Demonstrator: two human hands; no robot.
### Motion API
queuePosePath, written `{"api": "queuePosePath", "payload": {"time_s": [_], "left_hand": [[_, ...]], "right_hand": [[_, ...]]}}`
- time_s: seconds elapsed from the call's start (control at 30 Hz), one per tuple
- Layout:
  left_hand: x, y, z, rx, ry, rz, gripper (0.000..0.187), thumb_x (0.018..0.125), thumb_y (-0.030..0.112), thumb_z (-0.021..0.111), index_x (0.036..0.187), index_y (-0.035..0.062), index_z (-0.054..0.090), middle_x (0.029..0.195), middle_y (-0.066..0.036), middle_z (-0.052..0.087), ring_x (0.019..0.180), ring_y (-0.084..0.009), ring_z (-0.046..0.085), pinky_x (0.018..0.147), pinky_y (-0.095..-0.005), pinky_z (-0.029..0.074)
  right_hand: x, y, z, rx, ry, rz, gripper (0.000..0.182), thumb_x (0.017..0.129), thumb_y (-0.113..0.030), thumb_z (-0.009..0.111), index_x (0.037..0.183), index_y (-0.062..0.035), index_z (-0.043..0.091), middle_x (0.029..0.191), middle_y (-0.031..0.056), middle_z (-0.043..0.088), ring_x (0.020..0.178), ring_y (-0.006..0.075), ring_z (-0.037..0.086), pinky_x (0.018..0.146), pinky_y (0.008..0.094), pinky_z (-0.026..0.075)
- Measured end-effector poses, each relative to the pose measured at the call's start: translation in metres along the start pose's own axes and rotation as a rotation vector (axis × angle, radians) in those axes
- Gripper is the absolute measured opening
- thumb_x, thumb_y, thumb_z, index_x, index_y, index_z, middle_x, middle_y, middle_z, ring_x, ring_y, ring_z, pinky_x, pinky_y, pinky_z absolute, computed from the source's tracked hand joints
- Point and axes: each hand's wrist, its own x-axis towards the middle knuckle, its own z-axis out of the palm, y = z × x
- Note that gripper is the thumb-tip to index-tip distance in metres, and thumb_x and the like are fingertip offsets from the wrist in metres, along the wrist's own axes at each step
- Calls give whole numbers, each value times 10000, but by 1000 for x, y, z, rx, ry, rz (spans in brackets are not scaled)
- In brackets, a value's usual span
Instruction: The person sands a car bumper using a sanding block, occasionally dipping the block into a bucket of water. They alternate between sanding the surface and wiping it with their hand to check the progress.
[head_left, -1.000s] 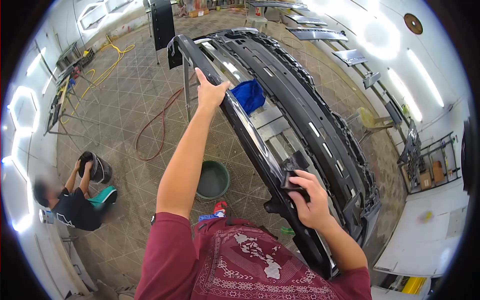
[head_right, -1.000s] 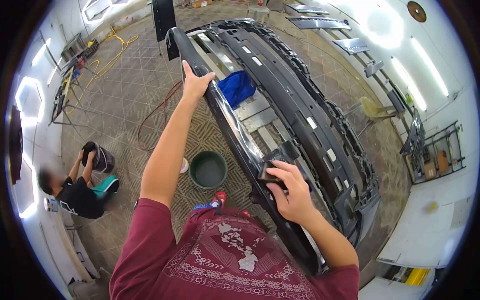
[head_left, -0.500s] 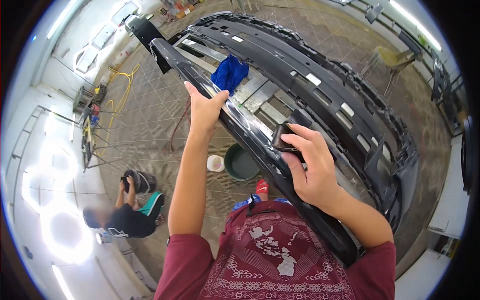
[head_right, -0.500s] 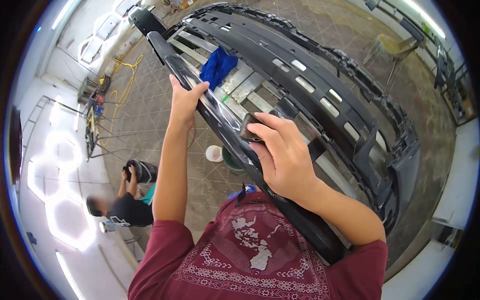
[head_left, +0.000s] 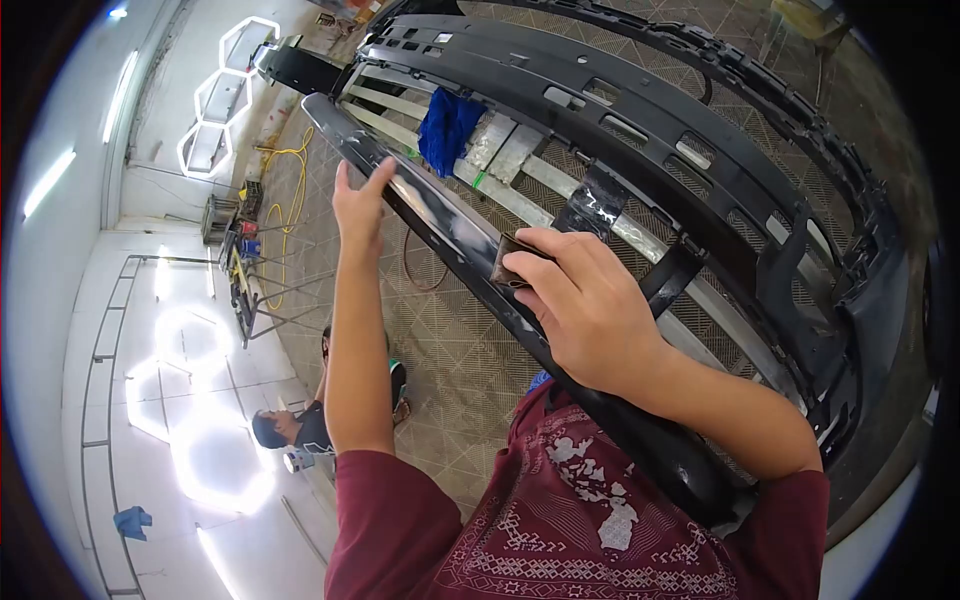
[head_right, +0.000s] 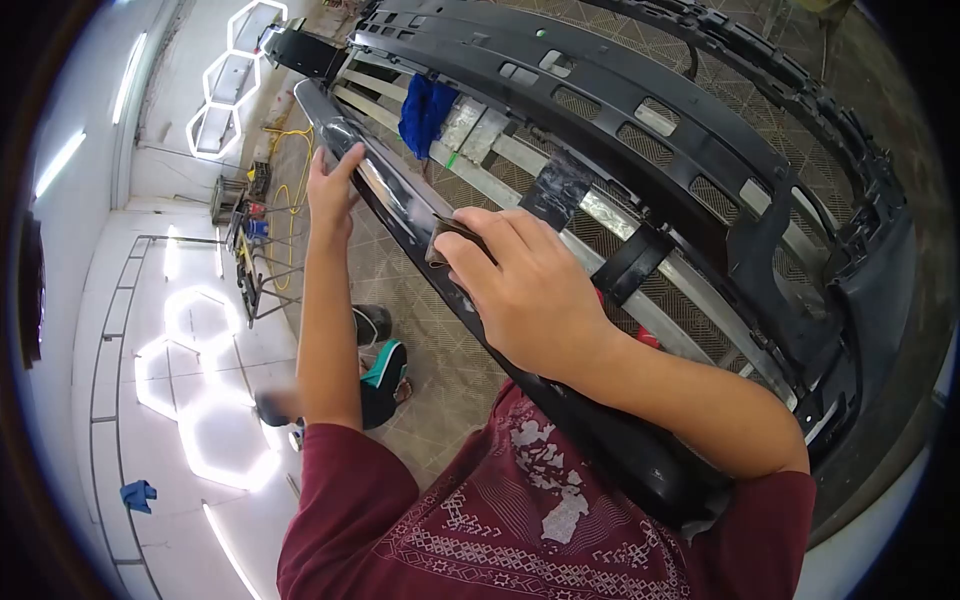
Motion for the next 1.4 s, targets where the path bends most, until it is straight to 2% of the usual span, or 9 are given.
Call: {"api": "queuePosePath", "payload": {"time_s": [0.07, 0.17, 0.5, 0.7, 0.97, 1.1, 1.23, 1.33, 1.4], "left_hand": [[61, -39, -16, 229, -9, 409, 718, 949, 366, 827, 1548, 38, 604, 1607, -266, 549, 1480, -436, 529, 1223, -480, 422], [40, -15, -18, 509, -68, 653, 412, 1057, 364, 685, 1343, 84, 784, 1588, -194, 605, 1580, -478, 396, 1302, -489, 299], [-54, 18, -26, 728, -246, 919, 361, 1125, 257, 583, 1340, 39, 775, 1478, -111, 712, 1566, -424, 435, 1287, -486, 320], [-88, 21, -29, 718, -354, 1001, 341, 1103, 217, 600, 1337, 35, 768, 1461, -110, 719, 1539, -413, 473, 1297, -579, 244], [-147, 39, -26, 494, -737, 1198, 370, 890, 220, 776, 1234, 89, 808, 1351, -114, 761, 1354, -363, 655, 1268, -609, 347], [-121, 46, -33, 749, -599, 1248, 471, 947, 359, 693, 1313, 74, 772, 1421, -138, 730, 1377, -396, 648, 1248, -613, 381], [-65, 30, -41, 934, -341, 971, 471, 1057, 306, 578, 1457, 78, 679, 1577, -149, 613, 1518, -389, 508, 1302, -606, 277], [-86, 32, -32, 942, -580, 1201, 467, 1095, 334, 536, 1419, 28, 673, 1559, -177, 607, 1514, -405, 501, 1301, -619, 279], [-132, 44, -18, 708, -764, 1252, 497, 957, 363, 750, 1329, 38, 703, 1457, -180, 657, 1447, -380, 566, 1248, -607, 366]], "right_hand": [[0, 0, 1, -13, 2, 1, 337, 919, -100, 754, 1242, -56, 673, 1279, 154, 682, 1103, 357, 673, 966, 466, 560], [1, 0, 1, -8, 7, 15, 321, 931, -110, 739, 1241, -55, 674, 1269, 155, 685, 1100, 357, 674, 967, 470, 558], [4, 0, 2, 26, -20, 65, 325, 933, -109, 742, 1246, -51, 675, 1270, 160, 684, 1121, 366, 672, 984, 479, 550], [2, -2, 1, 29, -46, 95, 335, 931, -114, 757, 1250, -52, 672, 1279, 157, 680, 1133, 363, 669, 979, 477, 553], [3, -2, -1, 22, -46, 106, 363, 922, -100, 767, 1264, -51, 656, 1288, 163, 667, 1131, 372, 666, 970, 477, 557], [5, -4, -3, 2, -40, 90, 379, 900, -66, 780, 1258, -49, 655, 1282, 164, 666, 1113, 381, 668, 950, 474, 561], [8, -7, -4, -13, -30, 62, 386, 882, -44, 786, 1246, -43, 658, 1287, 165, 665, 1096, 385, 671, 941, 473, 559], [7, -7, -6, -60, -28, 54, 385, 877, -45, 788, 1239, -31, 660, 1293, 174, 661, 1101, 390, 669, 946, 478, 555], [6, -9, -7, -101, -16, 38, 393, 878, -45, 787, 1248, -23, 658, 1303, 184, 658, 1109, 398, 667, 952, 482, 553]]}}
